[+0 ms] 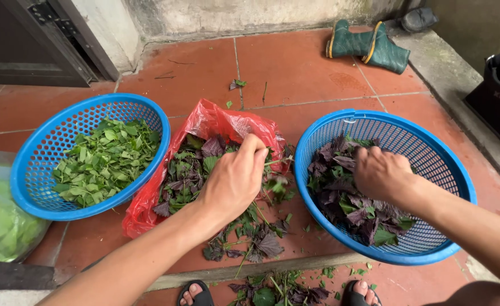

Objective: Picking and sorting various types of herbs and leaves from bags into different baskets.

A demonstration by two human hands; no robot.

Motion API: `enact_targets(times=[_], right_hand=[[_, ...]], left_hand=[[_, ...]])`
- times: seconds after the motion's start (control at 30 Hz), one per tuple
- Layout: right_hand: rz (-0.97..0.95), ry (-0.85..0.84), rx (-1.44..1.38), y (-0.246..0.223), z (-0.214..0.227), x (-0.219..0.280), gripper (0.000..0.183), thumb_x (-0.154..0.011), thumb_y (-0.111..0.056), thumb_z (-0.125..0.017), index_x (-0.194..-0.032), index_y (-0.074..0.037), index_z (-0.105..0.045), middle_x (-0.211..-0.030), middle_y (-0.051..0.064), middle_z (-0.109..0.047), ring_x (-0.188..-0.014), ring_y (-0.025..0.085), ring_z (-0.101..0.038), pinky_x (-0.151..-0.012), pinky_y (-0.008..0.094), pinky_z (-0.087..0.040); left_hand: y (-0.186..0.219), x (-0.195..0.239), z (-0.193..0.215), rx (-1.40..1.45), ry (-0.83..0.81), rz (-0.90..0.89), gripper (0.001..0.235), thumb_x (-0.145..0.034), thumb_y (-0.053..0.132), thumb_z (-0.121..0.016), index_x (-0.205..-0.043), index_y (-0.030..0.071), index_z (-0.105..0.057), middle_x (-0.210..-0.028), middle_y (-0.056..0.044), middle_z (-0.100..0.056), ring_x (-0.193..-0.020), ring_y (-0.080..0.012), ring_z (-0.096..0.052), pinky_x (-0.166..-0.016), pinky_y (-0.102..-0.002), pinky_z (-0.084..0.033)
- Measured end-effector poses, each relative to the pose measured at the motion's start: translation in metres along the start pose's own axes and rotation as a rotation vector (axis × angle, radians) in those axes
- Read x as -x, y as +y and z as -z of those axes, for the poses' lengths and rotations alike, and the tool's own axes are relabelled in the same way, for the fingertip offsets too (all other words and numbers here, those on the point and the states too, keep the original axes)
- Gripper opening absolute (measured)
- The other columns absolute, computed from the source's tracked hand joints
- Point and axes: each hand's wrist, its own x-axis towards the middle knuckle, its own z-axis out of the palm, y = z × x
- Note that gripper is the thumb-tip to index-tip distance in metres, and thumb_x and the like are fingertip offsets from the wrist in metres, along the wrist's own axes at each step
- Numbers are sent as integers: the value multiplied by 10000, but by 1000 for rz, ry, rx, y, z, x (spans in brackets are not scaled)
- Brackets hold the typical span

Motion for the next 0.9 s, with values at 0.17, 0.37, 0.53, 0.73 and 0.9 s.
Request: enact_targets(times=[0.17, 0.37, 0.53, 0.73, 0.9], right_hand=[[87, -349, -680, -45, 200, 9, 497, -988, -389, -482, -1340, -52, -574, -1195, 232, -689, -1072, 359, -746, -800, 480, -637], [238, -451, -1562, -84, 232, 15, 494, -1026, -339, -497, -1265, 60, -661, -1187, 287, -718, -1148, 386, -720, -957, 540, -594], [176, -437, -1459, -91, 192, 6, 454, -1032, -394, -466, -870, -71, -741, -875, 150, -832, -948, 238, -822, -854, 456, -650], [198, 467, -8, -45, 113, 7, 327, -968, -486, -459, -773, -259, -591, -503, -13, -522, -474, 181, -634, -467, 327, -517], [21, -354, -108, -33, 129, 10, 738, -923, -593, -496, -1545, -207, -404, -1132, 118, -717, -826, 279, -812, -592, 386, -709]], left_hand=[[-8, 8, -21, 37, -33, -46, 192, -1079, 38, -336, -1121, -15, -516, -676, -179, -607, -481, -250, -585, -490, -350, -517], [9, 6, -26, 70, -48, -80, 168, -1087, 125, -346, -1112, 34, -484, -696, -195, -615, -568, -331, -641, -533, -394, -521], [-1, 13, -34, 1, -42, -100, 125, -1074, 182, -399, -1069, 92, -486, -669, -209, -647, -626, -382, -703, -560, -435, -531], [-22, 30, -58, 124, -70, -121, 159, -1090, 123, -372, -1119, 36, -502, -650, -185, -627, -501, -294, -640, -490, -378, -552], [-12, 65, -61, -123, -1057, 303, 369, -1084, 333, -493, -1159, -12, -599, -807, -95, -607, -559, -148, -518, -529, -237, -533]])
